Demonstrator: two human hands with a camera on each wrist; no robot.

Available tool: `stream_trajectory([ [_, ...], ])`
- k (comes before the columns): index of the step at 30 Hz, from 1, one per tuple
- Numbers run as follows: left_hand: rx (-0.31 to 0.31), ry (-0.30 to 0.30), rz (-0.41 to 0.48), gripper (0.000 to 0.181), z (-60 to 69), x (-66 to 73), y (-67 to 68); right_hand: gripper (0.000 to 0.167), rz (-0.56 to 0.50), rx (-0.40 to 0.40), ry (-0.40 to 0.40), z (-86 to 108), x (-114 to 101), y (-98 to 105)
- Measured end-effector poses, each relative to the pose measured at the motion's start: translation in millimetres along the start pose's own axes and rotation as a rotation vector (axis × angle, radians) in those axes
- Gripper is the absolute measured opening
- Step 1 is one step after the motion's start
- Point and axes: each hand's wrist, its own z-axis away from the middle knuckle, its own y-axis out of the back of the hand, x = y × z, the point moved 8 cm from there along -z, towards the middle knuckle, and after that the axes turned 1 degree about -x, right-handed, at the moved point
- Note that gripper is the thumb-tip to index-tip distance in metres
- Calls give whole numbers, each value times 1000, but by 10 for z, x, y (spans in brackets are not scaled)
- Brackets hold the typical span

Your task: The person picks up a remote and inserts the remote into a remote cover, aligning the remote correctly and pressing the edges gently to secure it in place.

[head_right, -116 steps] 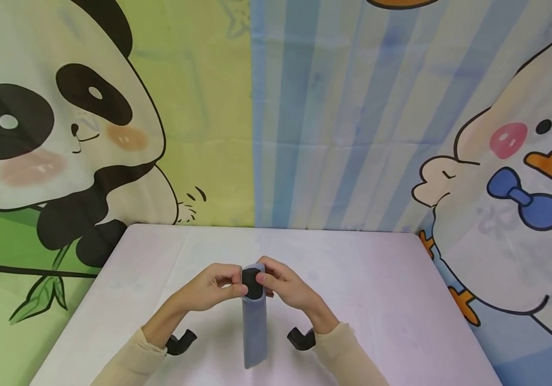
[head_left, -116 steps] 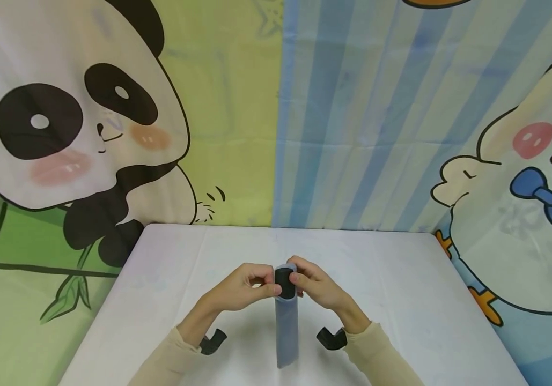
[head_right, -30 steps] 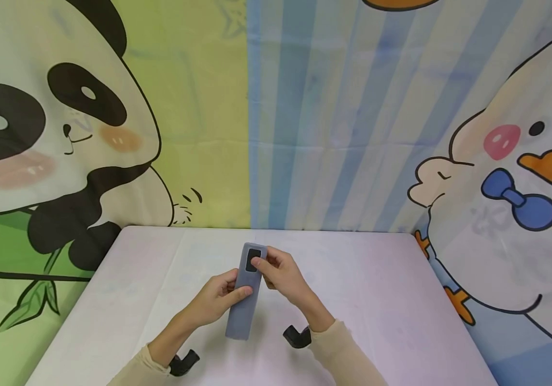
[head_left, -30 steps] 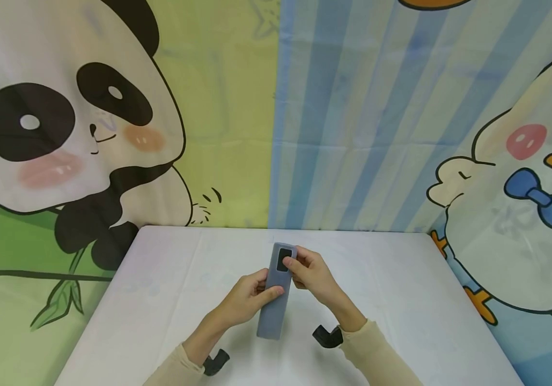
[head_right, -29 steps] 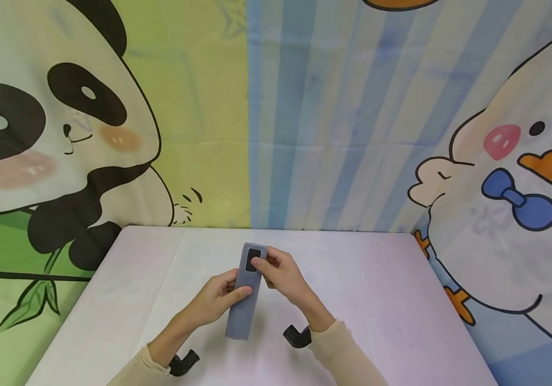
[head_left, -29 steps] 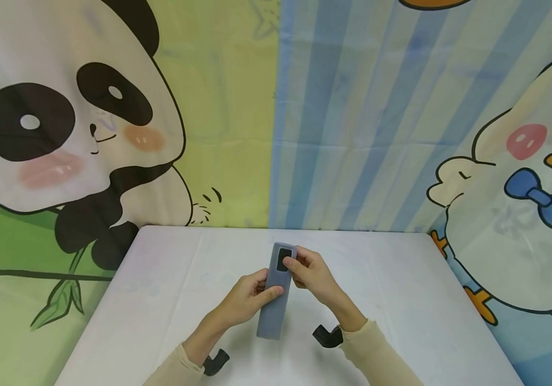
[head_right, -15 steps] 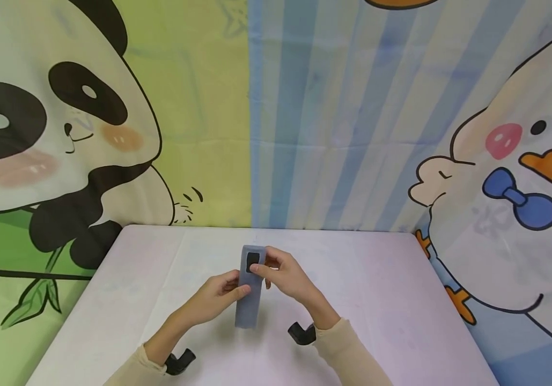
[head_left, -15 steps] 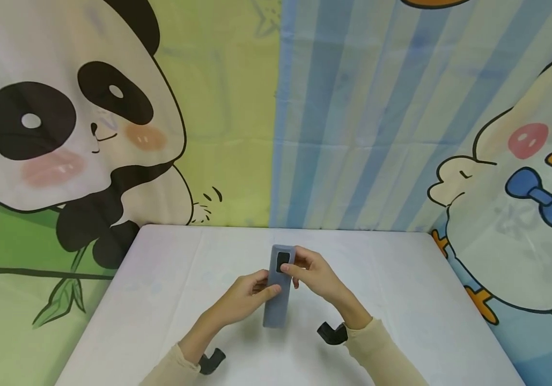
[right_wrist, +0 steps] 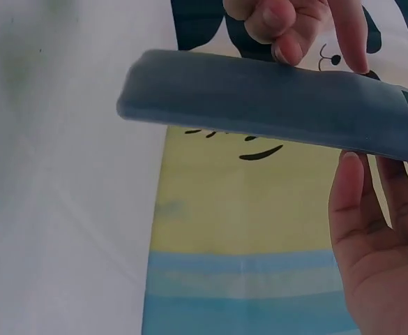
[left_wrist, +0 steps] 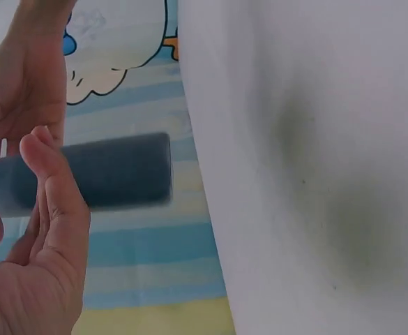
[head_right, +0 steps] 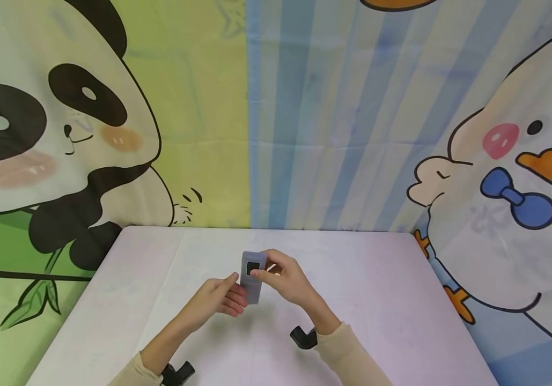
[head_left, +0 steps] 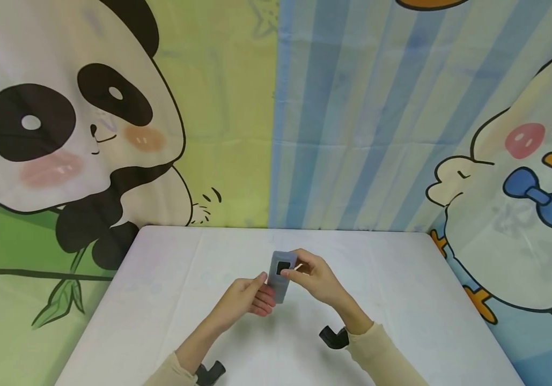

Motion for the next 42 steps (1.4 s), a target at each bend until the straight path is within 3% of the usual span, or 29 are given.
stream_trajectory([
  [6,18,63,220,69,-17,-36,-14,28,35,-16,188,83,-300,-57],
  [10,14,86,312,66,-36,-43,-29,33,94,-22,286,147,-459,-101],
  [15,-7,86,354,64,-61,-35,-53,37,184,-18,380,235,-526,-168],
  [19,-22,82,361,59,-84,-51,-64,42,263,-9,382,307,-475,-222],
  [24,21,53,327,51,-112,-47,-15,52,343,44,316,359,-265,-185],
  [27,46,18,290,48,-110,-6,12,49,343,83,279,367,-210,-143],
  [30,56,-8,242,47,-112,22,15,41,244,124,205,360,-164,-114],
  [36,45,-16,168,48,-118,15,-21,38,-99,185,-107,363,332,-106],
  [38,48,-23,149,46,-124,9,-27,42,-148,199,-161,371,418,-124],
  [42,76,-54,65,41,-148,3,-21,49,-187,225,-192,381,479,-155],
])
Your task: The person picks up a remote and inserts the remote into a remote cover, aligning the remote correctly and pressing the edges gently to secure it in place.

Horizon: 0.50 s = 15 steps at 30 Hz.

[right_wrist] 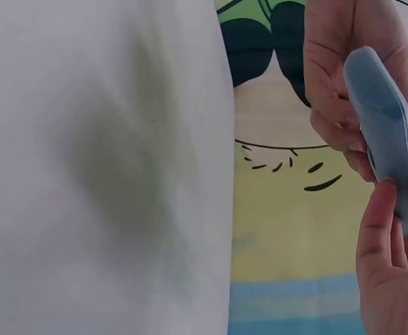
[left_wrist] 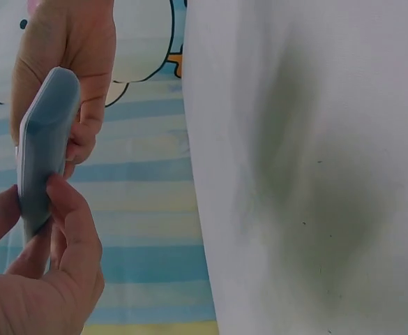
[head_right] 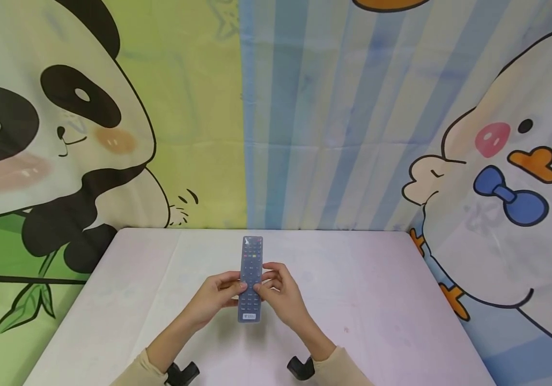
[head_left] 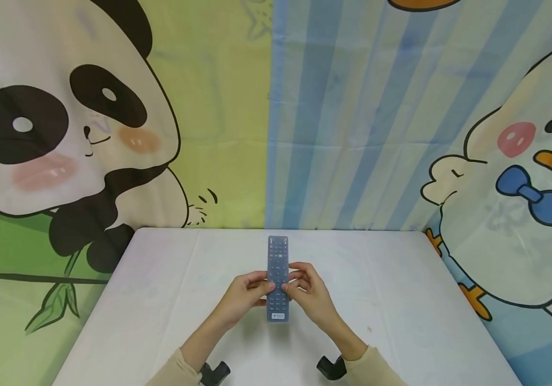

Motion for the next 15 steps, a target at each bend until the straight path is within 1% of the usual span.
stream_trajectory([
  [5,58,-57,-159,44,-23,3,28,49,25,31,-1,2,14,-30],
  [9,109,-98,-273,46,-65,23,47,49,99,70,-6,-58,19,-17],
  [12,157,-122,-326,45,-142,31,85,48,158,97,-9,-155,69,13],
  [15,215,-129,-347,45,-269,13,149,47,194,121,-17,-278,171,54],
])
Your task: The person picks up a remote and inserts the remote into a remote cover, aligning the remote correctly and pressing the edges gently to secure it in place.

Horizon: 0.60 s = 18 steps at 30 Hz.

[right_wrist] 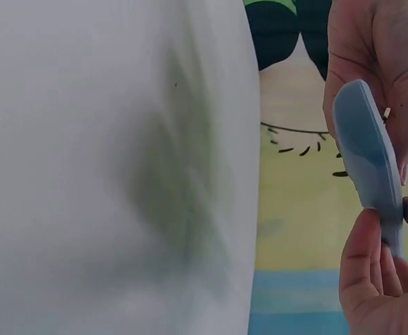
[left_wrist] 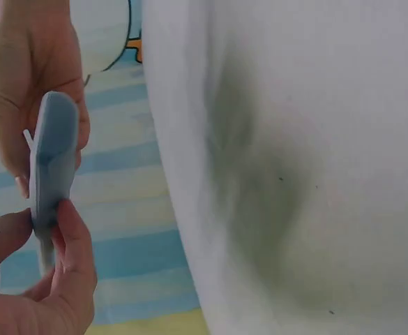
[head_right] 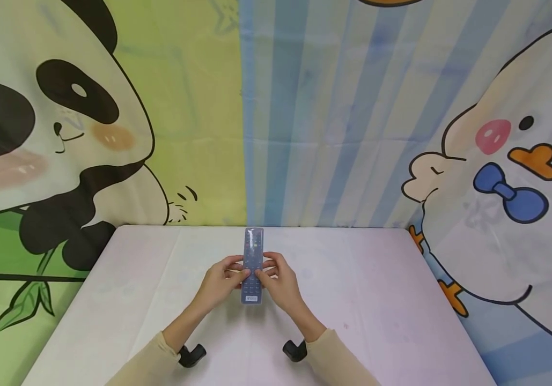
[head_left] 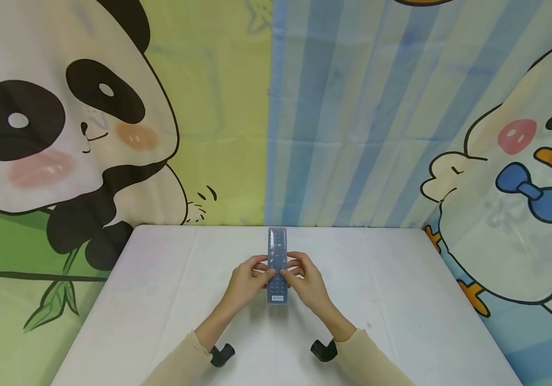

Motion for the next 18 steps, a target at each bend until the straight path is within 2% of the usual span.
stream_trajectory([
  [4,36,9,-31,45,-199,-128,7,49,44,2,-64,-161,179,-21],
  [9,-30,57,-80,49,-397,-384,-73,50,109,-30,-151,-289,404,-65],
  [13,-96,107,-138,55,-449,-559,-163,50,167,-68,-229,-312,609,-96],
  [18,-139,132,-174,54,-440,-634,-234,49,222,-108,-277,-288,740,-118],
])
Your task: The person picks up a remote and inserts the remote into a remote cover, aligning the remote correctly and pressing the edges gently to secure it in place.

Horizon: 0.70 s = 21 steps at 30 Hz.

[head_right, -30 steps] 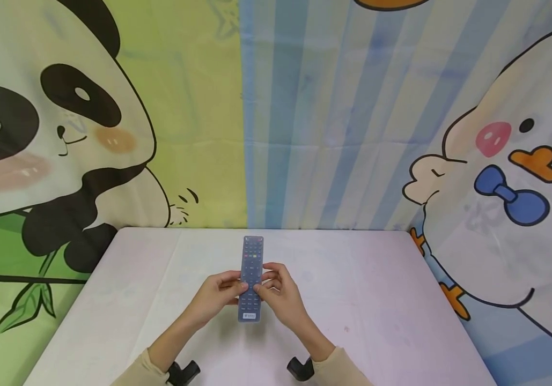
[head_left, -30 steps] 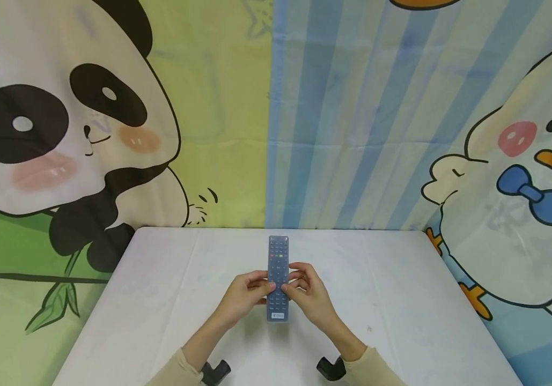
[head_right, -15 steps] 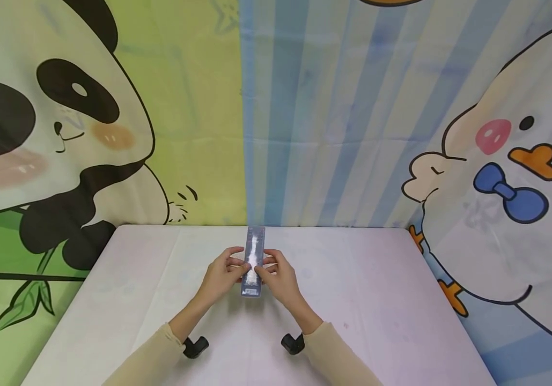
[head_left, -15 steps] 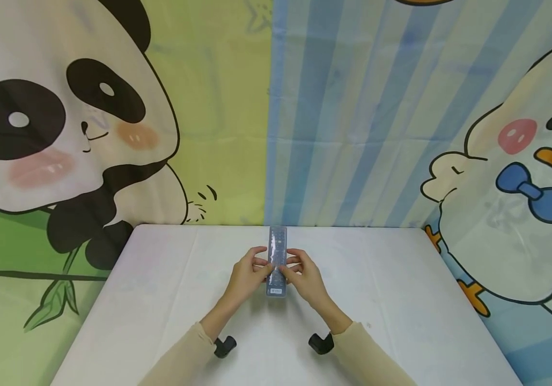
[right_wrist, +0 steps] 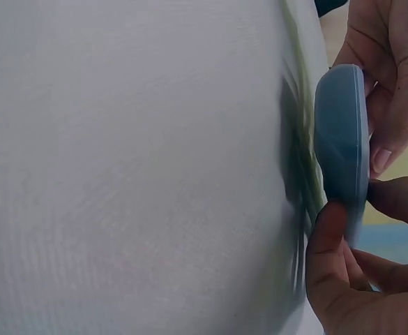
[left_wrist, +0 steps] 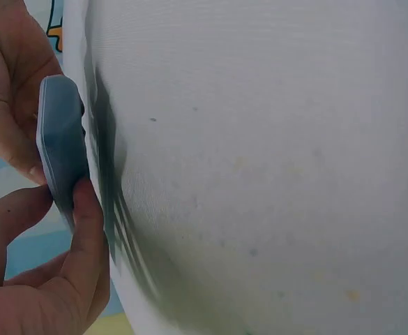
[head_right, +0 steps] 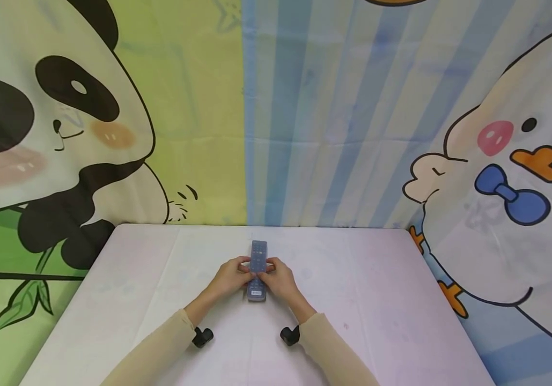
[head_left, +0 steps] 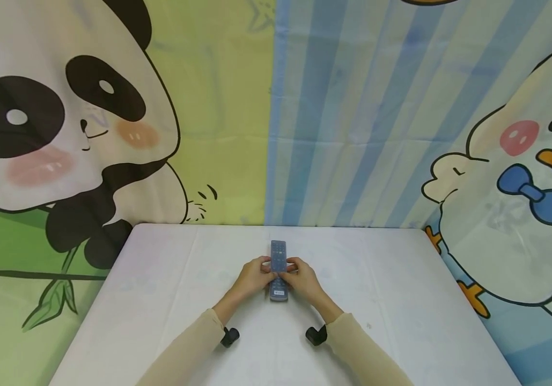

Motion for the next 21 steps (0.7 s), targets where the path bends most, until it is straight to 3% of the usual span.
stream_trajectory([
  [15,-4,24,-68,53,41,-85,-64,49,80,-26,-5,1,74,-48],
  [21,16,37,-69,46,146,-101,43,42,88,31,36,65,70,61],
])
